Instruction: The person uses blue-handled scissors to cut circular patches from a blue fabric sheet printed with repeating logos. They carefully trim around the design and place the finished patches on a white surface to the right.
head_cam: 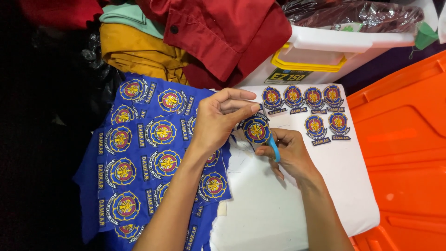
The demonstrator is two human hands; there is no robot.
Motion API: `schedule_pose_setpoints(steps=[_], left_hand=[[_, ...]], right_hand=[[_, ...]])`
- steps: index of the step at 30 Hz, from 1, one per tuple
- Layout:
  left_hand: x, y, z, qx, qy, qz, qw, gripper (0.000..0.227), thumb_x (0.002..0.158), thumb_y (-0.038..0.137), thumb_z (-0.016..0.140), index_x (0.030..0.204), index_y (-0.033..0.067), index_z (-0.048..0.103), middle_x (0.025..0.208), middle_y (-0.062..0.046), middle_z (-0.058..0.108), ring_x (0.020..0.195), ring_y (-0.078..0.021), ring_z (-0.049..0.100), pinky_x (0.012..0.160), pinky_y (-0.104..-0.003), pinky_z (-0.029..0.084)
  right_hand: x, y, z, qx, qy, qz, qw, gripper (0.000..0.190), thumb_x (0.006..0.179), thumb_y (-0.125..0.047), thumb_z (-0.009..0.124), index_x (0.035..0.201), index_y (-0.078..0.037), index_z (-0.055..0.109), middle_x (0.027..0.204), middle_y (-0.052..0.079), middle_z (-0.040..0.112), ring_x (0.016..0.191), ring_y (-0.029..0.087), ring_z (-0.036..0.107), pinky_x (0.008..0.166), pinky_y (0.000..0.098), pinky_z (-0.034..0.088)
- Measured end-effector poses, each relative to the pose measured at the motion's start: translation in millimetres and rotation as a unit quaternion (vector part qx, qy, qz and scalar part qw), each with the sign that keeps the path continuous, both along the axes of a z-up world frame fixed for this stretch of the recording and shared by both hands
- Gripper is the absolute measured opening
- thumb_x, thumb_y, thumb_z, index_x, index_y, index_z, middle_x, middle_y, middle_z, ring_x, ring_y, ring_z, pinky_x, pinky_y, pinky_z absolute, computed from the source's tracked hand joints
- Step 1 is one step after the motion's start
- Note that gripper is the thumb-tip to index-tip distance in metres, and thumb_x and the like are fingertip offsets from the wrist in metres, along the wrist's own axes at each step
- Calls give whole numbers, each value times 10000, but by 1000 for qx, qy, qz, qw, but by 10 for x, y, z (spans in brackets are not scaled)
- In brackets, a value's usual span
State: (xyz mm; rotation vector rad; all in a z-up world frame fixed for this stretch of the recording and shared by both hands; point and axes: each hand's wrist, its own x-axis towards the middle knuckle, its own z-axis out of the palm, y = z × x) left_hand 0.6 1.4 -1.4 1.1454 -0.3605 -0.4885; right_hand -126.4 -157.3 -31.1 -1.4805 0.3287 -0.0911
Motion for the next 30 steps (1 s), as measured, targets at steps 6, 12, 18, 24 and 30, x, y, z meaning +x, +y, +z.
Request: schedule_pose_setpoints(steps=[6, 12, 18, 24, 30], left_hand=[[40, -18, -66, 3, 2, 4, 1000, 319, 790, 90, 854, 1089, 41, 755, 912, -112, 802, 855, -94, 745, 820, -231, 611], [37, -58, -93, 27, -35, 3, 999, 270, 815, 107, 844, 1069, 54, 768, 915, -98, 803, 853, -88, 746, 790, -240, 620], [-15, -113, -97, 50, -42, -12, 998, 263, 810, 41, 818, 1068, 35, 769, 922, -113, 796, 819, -109, 745, 779, -269, 632], [26, -64, -53, 60, -29, 36, 997, 258, 833, 54, 813, 1079, 11, 751, 960, -153, 784, 829, -149, 763, 769, -282, 650], [34, -54, -75, 84, -57, 74, 992, 246, 841, 43, 799, 1073, -14, 738, 919, -153, 775, 734, -152, 752, 664, -273, 670]], right_hand=[[-38, -43, -5, 26, -44, -9, 999, 333, 749, 13, 874, 629, 68, 568, 523, 122, 485, 209, 218, 525, 123, 288, 401], [4, -20, 86, -5, -128, -45, 991, 327, 741, 2, 886, 655, 50, 573, 652, 178, 606, 352, 192, 618, 217, 257, 485], [56, 145, 147, -5, -117, -149, 982, 410, 768, 57, 857, 639, 9, 470, 803, 199, 640, 319, 149, 535, 215, 227, 419], [-45, -371, 4, -95, -186, -290, 934, 342, 837, -16, 873, 718, -35, 553, 796, 140, 667, 469, 161, 636, 353, 239, 527], [-439, -875, 157, -211, -157, -271, 926, 448, 784, 41, 919, 699, -52, 489, 795, 96, 644, 596, 72, 530, 520, 193, 403]])
